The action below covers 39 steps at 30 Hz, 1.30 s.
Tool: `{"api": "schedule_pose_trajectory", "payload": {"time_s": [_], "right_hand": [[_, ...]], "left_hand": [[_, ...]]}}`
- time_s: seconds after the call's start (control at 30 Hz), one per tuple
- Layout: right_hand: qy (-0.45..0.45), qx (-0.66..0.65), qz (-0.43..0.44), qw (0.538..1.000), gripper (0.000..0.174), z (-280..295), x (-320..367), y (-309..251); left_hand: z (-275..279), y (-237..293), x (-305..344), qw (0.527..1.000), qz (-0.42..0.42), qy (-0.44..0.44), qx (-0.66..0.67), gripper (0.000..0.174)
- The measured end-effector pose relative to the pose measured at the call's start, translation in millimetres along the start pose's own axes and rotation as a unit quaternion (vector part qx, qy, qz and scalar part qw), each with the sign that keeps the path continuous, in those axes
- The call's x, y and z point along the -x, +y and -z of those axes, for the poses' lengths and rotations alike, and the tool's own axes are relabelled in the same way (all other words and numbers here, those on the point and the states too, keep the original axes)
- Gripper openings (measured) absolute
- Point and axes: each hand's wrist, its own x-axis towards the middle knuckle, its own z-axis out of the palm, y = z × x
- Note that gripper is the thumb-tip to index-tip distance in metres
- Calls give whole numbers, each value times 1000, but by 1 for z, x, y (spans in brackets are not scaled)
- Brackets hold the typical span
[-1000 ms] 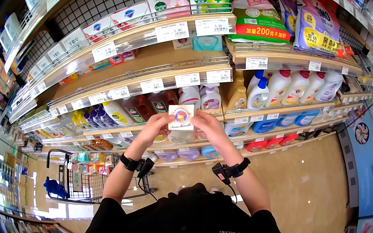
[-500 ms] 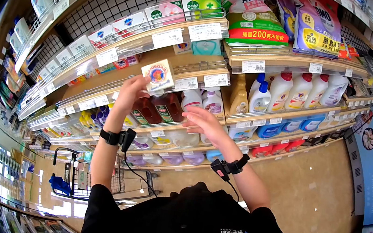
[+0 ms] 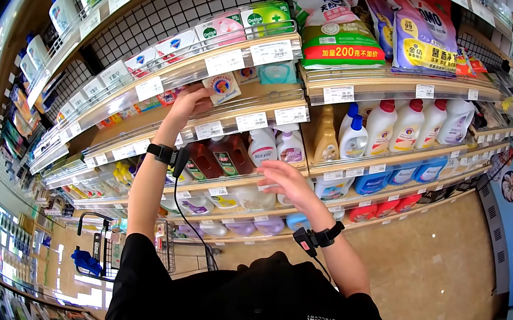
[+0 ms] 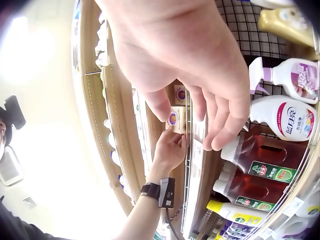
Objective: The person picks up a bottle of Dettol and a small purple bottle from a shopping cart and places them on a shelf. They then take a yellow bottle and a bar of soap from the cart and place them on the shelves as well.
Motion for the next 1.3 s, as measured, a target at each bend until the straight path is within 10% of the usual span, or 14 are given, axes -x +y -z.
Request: {"api": "schedule_pose_trajectory", "payload": {"time_s": [1.3], "right_hand": [[70,-33,7,997,29,40,45,0]], "left_hand": [[-39,3,-67,993,79,-86,-3,26]]}}
